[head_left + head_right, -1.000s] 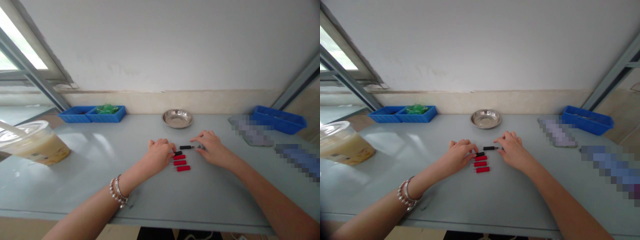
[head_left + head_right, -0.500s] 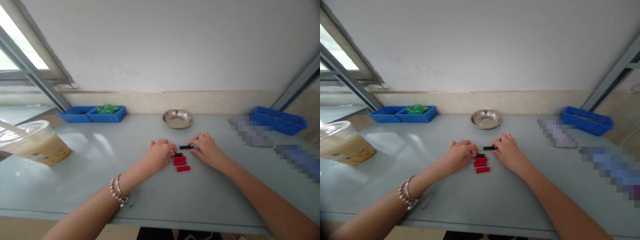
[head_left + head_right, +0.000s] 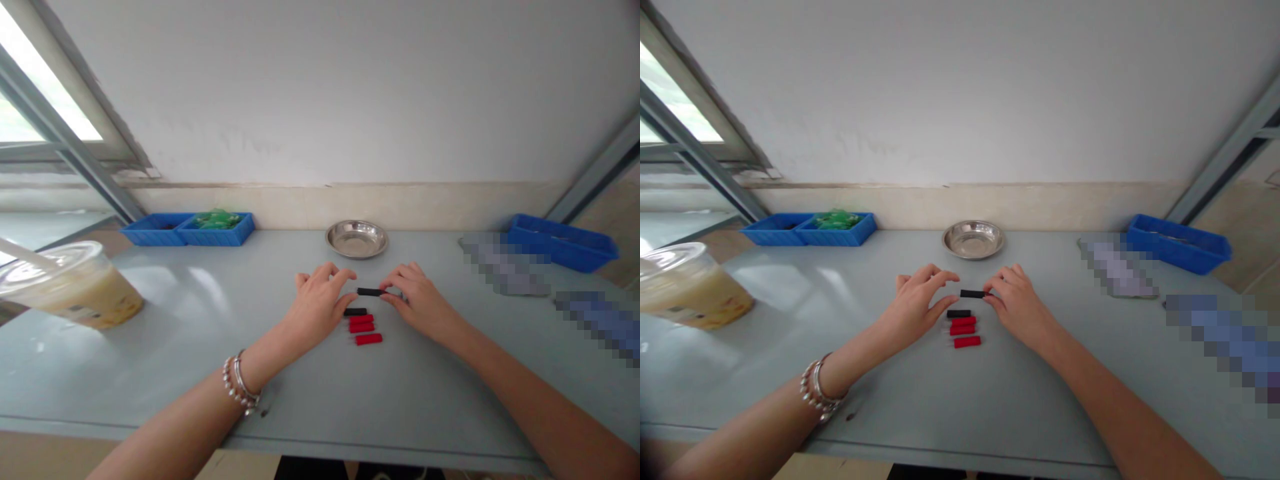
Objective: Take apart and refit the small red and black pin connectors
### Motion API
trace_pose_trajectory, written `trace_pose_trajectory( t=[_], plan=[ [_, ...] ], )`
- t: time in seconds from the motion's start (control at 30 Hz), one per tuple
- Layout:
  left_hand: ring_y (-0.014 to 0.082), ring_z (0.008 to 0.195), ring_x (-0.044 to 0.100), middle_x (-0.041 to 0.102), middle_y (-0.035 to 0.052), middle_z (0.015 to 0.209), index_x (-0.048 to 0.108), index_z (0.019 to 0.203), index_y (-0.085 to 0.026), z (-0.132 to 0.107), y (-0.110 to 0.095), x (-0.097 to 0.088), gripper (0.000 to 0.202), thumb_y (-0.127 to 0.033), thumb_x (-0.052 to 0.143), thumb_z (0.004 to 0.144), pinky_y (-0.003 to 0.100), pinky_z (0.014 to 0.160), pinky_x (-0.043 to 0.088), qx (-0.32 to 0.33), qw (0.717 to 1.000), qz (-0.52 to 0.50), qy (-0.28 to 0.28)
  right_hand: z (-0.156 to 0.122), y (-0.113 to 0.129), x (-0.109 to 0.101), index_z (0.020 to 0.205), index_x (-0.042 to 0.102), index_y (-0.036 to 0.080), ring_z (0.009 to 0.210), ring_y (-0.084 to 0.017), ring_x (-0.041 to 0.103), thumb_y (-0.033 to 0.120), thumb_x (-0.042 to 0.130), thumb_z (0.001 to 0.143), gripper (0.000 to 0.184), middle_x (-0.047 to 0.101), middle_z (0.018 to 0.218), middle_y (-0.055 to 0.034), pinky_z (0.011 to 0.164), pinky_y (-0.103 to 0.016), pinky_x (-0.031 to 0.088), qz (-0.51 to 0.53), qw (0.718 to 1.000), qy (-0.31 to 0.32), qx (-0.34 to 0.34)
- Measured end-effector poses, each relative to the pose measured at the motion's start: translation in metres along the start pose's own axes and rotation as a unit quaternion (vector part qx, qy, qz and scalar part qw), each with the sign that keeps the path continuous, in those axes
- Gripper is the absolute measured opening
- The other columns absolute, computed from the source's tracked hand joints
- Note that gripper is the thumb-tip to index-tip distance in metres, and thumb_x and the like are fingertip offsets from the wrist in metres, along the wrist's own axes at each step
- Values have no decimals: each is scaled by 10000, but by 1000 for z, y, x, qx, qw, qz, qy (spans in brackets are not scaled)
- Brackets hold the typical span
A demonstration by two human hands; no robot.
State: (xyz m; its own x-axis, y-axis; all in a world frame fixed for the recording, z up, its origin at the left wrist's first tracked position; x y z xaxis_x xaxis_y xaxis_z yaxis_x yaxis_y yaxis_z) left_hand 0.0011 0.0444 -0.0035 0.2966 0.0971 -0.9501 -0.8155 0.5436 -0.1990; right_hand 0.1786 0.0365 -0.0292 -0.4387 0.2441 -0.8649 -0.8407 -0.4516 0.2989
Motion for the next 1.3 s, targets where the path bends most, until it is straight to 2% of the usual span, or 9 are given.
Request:
trace_pose_trajectory(
  t=[0.07, 0.17, 0.27, 0.47, 0.63, 0.8, 1.3],
  plan=[
    [154, 914, 472, 516, 7, 1030, 450, 1087, -292, 0, -1, -1, 272, -356, 417, 825, 291, 727, 238, 12, 1000, 4, -12, -1, 4, -2, 812, 594, 152, 792, -127, 423, 257, 471, 797, 162, 552, 808, -49, 758, -272, 343, 18, 1000, -11, -22],
    [144, 870, 469, 575, -22, 920, 508, 995, -280, 0, -2, -1, 205, -357, 406, 834, 288, 704, 213, 34, 999, 12, 3, -1, 9, -5, 776, 584, 148, 755, -116, 433, 255, 474, 797, 155, 566, 783, -36, 742, -265, 336, 33, 999, -11, -29],
    [130, 809, 469, 600, -21, 821, 548, 915, -248, 0, -3, -2, 193, -341, 395, 842, 290, 694, 198, 42, 999, 17, 3, -1, 12, -8, 760, 580, 145, 751, -115, 443, 261, 480, 794, 157, 582, 772, -29, 732, -254, 334, 57, 998, -2, -8],
    [118, 777, 468, 621, -26, 793, 569, 897, -246, -2, -5, -5, 214, -351, 390, 846, 286, 689, 187, 49, 998, 0, -40, -1, 12, -12, 769, 603, 158, 736, -106, 443, 345, 399, 829, 284, 590, 738, -17, 706, -231, 324, 108, 993, 32, 44],
    [109, 754, 470, 634, -23, 789, 580, 898, -238, -3, -7, -5, 232, -345, 379, 853, 284, 690, 186, 49, 998, -11, -41, 1, 11, -13, 689, 597, 141, 688, -96, 449, 301, 381, 835, 306, 557, 649, -19, 662, -206, 324, 130, 987, 61, 69],
    [114, 756, 470, 642, -18, 802, 582, 899, -228, -3, -8, -7, 257, -349, 359, 860, 290, 690, 187, 40, 999, -19, -26, 1, 10, -14, 669, 581, 129, 653, -86, 465, 282, 387, 823, 291, 540, 639, -22, 637, -196, 339, 136, 988, 46, 56],
    [115, 705, 472, 591, 5, 666, 607, 866, -213, -4, -12, -9, 290, -348, 351, 858, 280, 686, 207, 17, 1000, -18, -11, -1, 11, -15, 665, 573, 134, 653, -79, 452, 278, 455, 801, 230, 527, 639, -10, 642, -201, 312, 97, 994, 4, 41]
  ],
)
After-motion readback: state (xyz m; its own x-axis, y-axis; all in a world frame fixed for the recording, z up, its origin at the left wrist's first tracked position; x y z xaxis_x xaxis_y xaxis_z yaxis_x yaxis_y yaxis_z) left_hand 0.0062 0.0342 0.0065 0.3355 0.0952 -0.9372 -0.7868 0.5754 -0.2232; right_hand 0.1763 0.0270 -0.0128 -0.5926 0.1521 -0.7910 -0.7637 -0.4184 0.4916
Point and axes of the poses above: each hand's wrist, its own z-axis towards the middle knuckle, its own x-axis out of the palm, y = z × x, the point moved 2 cm from there along z, towards the middle knuckle
